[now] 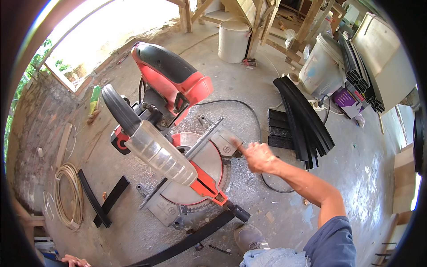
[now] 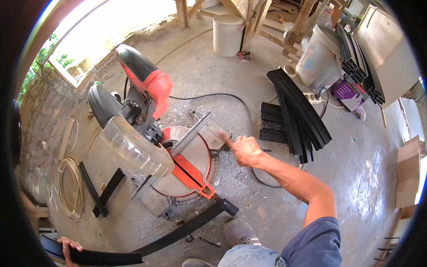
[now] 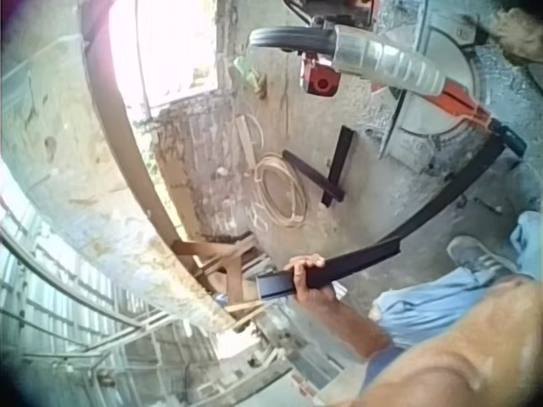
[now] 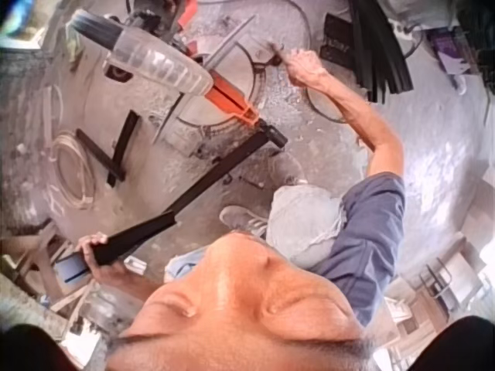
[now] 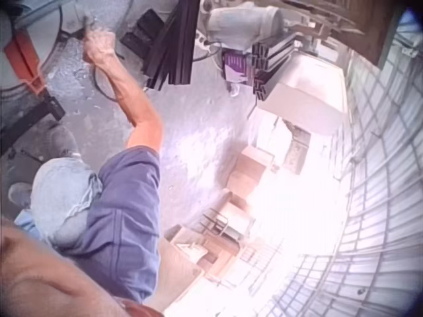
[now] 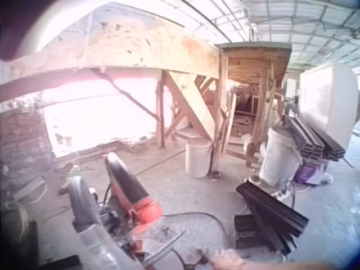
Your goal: The person measures and marks black metal trim pieces using a tape measure and a pencil, then cuts them to length using a miter saw.
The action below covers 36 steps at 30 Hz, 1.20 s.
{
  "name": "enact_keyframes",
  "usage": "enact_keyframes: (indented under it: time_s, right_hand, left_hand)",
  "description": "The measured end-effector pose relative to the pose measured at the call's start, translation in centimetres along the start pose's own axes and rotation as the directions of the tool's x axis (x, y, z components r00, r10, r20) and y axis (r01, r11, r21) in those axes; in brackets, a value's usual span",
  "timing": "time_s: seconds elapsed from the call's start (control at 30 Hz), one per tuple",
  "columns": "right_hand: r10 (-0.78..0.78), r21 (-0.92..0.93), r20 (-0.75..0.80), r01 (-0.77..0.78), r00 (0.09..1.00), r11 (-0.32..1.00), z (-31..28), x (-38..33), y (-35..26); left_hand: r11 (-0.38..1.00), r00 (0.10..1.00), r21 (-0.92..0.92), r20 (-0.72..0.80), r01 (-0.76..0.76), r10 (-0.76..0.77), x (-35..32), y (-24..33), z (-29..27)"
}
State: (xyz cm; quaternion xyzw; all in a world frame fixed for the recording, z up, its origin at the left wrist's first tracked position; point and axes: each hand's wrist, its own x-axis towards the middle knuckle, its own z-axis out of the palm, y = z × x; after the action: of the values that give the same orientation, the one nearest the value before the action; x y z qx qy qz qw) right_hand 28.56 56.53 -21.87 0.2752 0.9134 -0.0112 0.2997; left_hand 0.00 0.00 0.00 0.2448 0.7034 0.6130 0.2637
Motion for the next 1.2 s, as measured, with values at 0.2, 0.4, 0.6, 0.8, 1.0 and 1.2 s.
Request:
enact_keyframes:
  time_s: [0.2,0.4,0.6,0.8,1.0,1.2]
  right_hand:
    - [0.275,0.069,-0.242,-0.266,0.931,0.961,-0.7,-0.5,4.3]
    - [-0.028,-0.028,-0.095,0.026,0.995,0.999,1.3,-1.2,-1.9]
    - [0.311,0.114,-0.391,-0.29,0.866,0.95,4.2,-3.1,3.9]
    - [0.313,0.751,-0.495,0.217,0.811,0.624,2.9,-8.8,1.4]
    - [-0.205,0.763,-0.475,0.517,0.856,0.389,-2.7,-13.3,-10.6]
    - [-0.472,0.681,-0.549,0.697,0.689,0.224,-13.3,-14.3,-19.9]
  left_hand:
    - [0.985,0.925,-0.134,-0.375,-0.112,0.054,0.3,2.8,6.4]
    - [0.994,0.933,-0.08,-0.358,-0.072,0.039,0.1,3.2,6.4]
    - [0.987,0.913,-0.122,-0.406,-0.101,0.043,-1.0,3.8,6.9]
    - [0.991,0.905,-0.109,-0.424,-0.082,0.028,-1.2,3.9,6.7]
    - [0.894,0.771,-0.374,-0.635,-0.248,-0.051,0.4,1.4,8.4]
    - [0.941,0.866,-0.297,-0.5,-0.164,-0.007,2.2,3.2,11.7]
